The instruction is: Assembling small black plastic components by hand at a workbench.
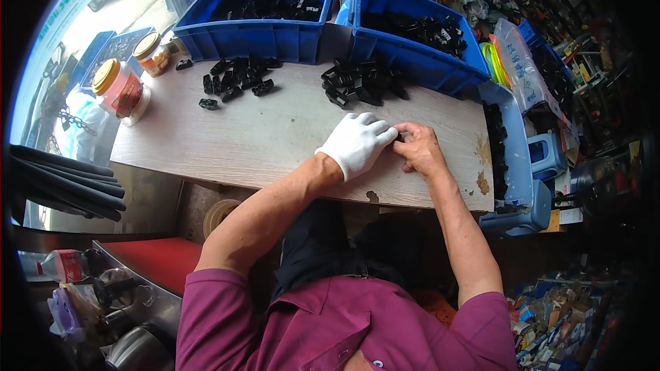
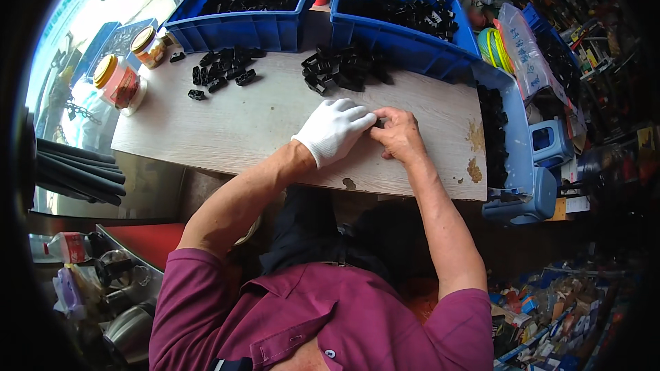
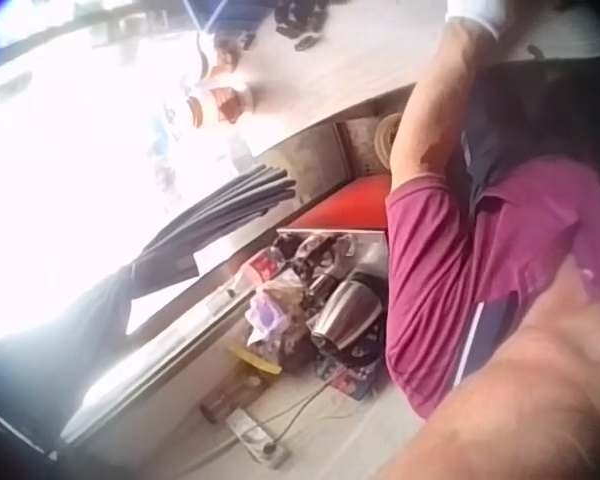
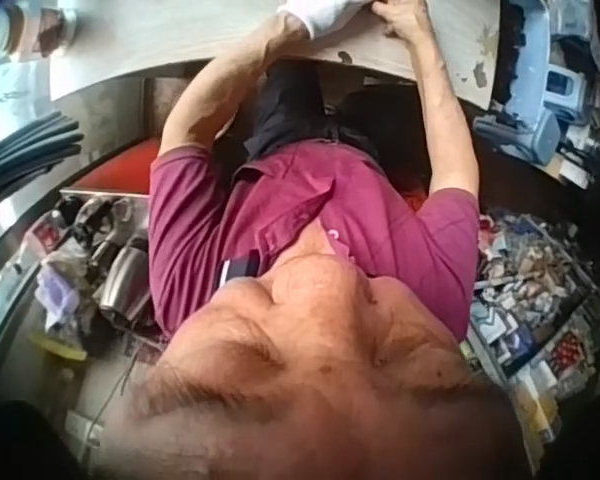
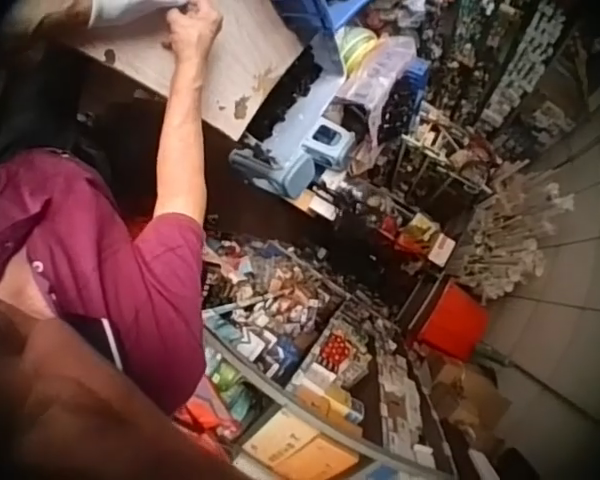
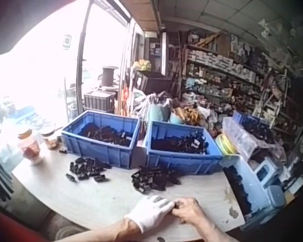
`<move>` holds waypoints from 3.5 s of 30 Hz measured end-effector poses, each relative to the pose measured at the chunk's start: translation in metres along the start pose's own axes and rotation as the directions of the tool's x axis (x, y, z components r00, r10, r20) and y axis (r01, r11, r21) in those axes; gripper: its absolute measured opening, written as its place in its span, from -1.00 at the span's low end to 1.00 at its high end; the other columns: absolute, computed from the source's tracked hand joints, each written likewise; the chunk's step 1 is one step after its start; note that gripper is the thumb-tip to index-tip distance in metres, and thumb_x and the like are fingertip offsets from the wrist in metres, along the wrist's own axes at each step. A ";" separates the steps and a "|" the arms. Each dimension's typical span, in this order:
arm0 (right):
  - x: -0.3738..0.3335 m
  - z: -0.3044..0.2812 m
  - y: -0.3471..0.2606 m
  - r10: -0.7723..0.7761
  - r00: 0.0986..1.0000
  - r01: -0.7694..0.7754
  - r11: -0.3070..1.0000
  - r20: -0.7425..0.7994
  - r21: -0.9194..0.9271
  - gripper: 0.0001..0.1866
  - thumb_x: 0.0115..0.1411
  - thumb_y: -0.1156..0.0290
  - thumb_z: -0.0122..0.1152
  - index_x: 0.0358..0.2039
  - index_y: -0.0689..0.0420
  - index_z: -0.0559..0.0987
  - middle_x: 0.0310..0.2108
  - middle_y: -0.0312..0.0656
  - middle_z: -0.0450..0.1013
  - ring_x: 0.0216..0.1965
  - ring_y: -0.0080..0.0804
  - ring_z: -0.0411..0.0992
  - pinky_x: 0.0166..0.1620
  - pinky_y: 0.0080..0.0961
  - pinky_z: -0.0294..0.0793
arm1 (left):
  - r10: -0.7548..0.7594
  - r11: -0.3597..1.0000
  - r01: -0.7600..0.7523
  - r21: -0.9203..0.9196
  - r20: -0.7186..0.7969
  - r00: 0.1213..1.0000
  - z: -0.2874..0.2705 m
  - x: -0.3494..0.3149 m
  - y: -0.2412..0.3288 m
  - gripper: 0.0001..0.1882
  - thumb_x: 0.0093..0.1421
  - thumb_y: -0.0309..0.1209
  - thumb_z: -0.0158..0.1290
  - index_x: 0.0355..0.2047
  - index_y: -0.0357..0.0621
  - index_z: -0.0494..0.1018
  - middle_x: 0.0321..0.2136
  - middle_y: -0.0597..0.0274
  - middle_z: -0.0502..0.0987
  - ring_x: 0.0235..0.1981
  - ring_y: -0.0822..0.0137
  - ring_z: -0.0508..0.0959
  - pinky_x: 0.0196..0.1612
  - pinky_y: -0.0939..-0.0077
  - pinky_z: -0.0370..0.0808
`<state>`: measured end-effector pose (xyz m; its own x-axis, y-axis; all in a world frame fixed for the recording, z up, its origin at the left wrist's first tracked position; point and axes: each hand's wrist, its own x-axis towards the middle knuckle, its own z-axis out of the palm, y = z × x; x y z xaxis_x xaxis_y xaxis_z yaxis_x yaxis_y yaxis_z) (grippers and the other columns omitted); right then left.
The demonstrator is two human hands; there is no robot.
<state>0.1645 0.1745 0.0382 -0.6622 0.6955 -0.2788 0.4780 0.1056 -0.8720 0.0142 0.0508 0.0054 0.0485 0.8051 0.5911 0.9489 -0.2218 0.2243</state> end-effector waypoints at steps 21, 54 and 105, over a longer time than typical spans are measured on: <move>-0.023 -0.138 0.079 0.382 0.582 0.212 0.781 -0.718 0.587 -0.77 0.16 0.35 0.46 -0.21 0.11 0.63 -0.75 -0.32 0.24 -0.68 -0.38 0.39 -0.39 -0.13 0.72 | -0.344 0.809 0.364 0.461 -0.131 0.930 -0.073 -0.085 -0.091 -0.57 0.17 -0.58 0.04 0.09 -0.15 0.49 -0.06 0.07 0.61 -0.01 -0.02 0.56 0.03 0.13 0.53; 0.053 -0.027 -0.007 0.259 0.953 -0.223 0.952 -0.160 0.209 -0.56 0.15 0.27 0.42 -0.04 0.26 0.58 -0.47 -0.17 0.48 -0.74 -0.48 0.39 -0.68 -0.43 0.53 | -0.393 0.897 0.410 0.166 -0.127 0.911 -0.066 -0.061 -0.060 -0.66 0.17 -0.50 0.15 -0.01 -0.12 0.54 -0.26 0.06 0.65 -0.16 -0.04 0.60 -0.07 0.10 0.53; -0.019 -0.003 0.007 -0.008 0.998 0.025 0.967 -0.068 0.255 -0.60 0.07 0.40 0.47 -0.14 0.33 0.57 -0.67 -0.33 0.41 -0.77 -0.61 0.30 -0.63 -0.55 0.49 | -0.265 0.819 0.462 0.341 -0.488 0.831 -0.114 -0.095 -0.066 -0.46 -0.02 -0.73 0.04 0.04 -0.20 0.51 0.03 -0.01 0.55 0.09 -0.12 0.50 0.12 0.11 0.50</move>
<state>0.1822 0.1640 0.0384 -0.6249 0.7416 -0.2439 0.2982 -0.0619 -0.9525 -0.0884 -0.0736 0.0225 -0.3638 0.4598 0.8101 0.9056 0.3781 0.1921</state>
